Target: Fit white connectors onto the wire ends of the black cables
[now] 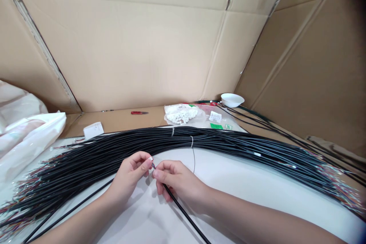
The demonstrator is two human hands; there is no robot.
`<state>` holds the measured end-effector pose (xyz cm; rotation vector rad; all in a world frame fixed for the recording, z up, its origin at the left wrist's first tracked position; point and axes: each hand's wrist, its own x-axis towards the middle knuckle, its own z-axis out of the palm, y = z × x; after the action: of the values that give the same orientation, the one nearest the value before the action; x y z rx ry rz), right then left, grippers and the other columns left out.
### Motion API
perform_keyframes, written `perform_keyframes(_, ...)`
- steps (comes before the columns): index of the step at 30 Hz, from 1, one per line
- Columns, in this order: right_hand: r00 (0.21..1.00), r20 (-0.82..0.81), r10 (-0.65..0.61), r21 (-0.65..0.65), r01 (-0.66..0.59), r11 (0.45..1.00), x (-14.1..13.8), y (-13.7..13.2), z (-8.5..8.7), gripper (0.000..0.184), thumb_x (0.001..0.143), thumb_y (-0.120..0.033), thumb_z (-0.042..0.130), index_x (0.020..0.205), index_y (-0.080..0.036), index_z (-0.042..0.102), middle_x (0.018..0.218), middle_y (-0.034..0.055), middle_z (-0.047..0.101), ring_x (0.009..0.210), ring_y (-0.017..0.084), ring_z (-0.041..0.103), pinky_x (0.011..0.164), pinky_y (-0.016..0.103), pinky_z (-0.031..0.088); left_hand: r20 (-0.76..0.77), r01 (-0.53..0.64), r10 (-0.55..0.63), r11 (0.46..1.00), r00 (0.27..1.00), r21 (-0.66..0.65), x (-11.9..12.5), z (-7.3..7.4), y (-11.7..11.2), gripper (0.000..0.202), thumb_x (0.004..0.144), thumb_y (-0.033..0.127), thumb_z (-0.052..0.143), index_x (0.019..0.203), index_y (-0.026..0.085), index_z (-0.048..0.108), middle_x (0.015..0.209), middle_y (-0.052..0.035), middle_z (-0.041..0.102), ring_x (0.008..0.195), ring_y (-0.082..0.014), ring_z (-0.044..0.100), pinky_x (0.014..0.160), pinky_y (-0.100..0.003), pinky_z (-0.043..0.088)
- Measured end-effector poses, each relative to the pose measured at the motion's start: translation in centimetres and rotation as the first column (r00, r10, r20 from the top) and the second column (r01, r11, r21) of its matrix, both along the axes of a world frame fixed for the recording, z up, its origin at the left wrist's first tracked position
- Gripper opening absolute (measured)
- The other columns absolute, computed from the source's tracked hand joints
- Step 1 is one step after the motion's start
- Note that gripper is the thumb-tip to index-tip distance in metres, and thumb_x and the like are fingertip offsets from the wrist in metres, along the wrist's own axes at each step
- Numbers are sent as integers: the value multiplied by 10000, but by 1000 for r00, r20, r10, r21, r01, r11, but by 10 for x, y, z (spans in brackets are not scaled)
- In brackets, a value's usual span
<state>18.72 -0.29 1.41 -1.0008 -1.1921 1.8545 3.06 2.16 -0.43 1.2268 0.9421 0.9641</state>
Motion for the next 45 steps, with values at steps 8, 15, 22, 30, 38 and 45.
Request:
perform_keyframes(8, 999, -48, 5, -31, -7, 1000, 0, -1, 2, 301, 692, -432, 581, 686, -139, 516, 422, -62, 450, 327, 38, 347, 338, 164, 241, 100, 78, -74, 996, 992, -43, -1, 0, 1, 158, 725, 272, 658, 840, 180, 601, 626, 25, 571, 590, -98, 493, 597, -210, 377)
perform_keyframes(15, 944, -311, 109, -150, -162, 975, 5, -1, 5, 268, 752, -389, 576, 682, -153, 469, 441, -88, 341, 347, 24, 258, 367, 163, 175, 35, 140, -142, 989, 989, 46, 0, 5, -2, 218, 805, 271, 563, 644, 139, 627, 666, -4, 565, 661, -111, 478, 632, -208, 366)
perform_keyframes(22, 863, -461, 208, -174, -317, 932, 10, 0, 9, 221, 792, -340, 551, 712, -157, 456, 455, -96, 282, 364, 25, 194, 375, 169, 127, 15, 128, -128, 991, 992, 26, -2, 1, -1, 234, 793, 312, 563, 650, 137, 625, 694, -31, 584, 679, -143, 499, 645, -235, 384)
perform_keyframes(30, 955, -273, 118, -32, -132, 991, 6, 2, 10, 253, 763, -362, 576, 692, -130, 506, 473, -46, 466, 352, 39, 362, 364, 168, 251, -26, 251, -250, 967, 968, 52, 4, 15, -12, 304, 803, 386, 501, 653, 150, 621, 646, -56, 633, 678, -208, 560, 704, -309, 417)
perform_keyframes(38, 972, 179, -152, 430, 62, 901, 2, -2, 16, 180, 820, -343, 481, 821, -168, 525, 623, -13, 527, 578, 113, 496, 569, 246, 382, -9, 313, -313, 948, 950, 50, 13, 18, -20, 396, 676, 517, 606, 810, 144, 608, 505, 16, 532, 428, -91, 428, 423, -186, 329)
perform_keyframes(45, 834, 420, -357, 703, -51, 709, -15, -12, 40, 99, 809, -216, 482, 788, -177, 570, 907, 41, 545, 894, 163, 471, 806, 290, 350, 87, 508, -501, 850, 861, -137, 27, -9, -44, 528, 613, 629, 587, 795, 134, 555, 455, 24, 526, 309, -51, 352, 311, -171, 209)
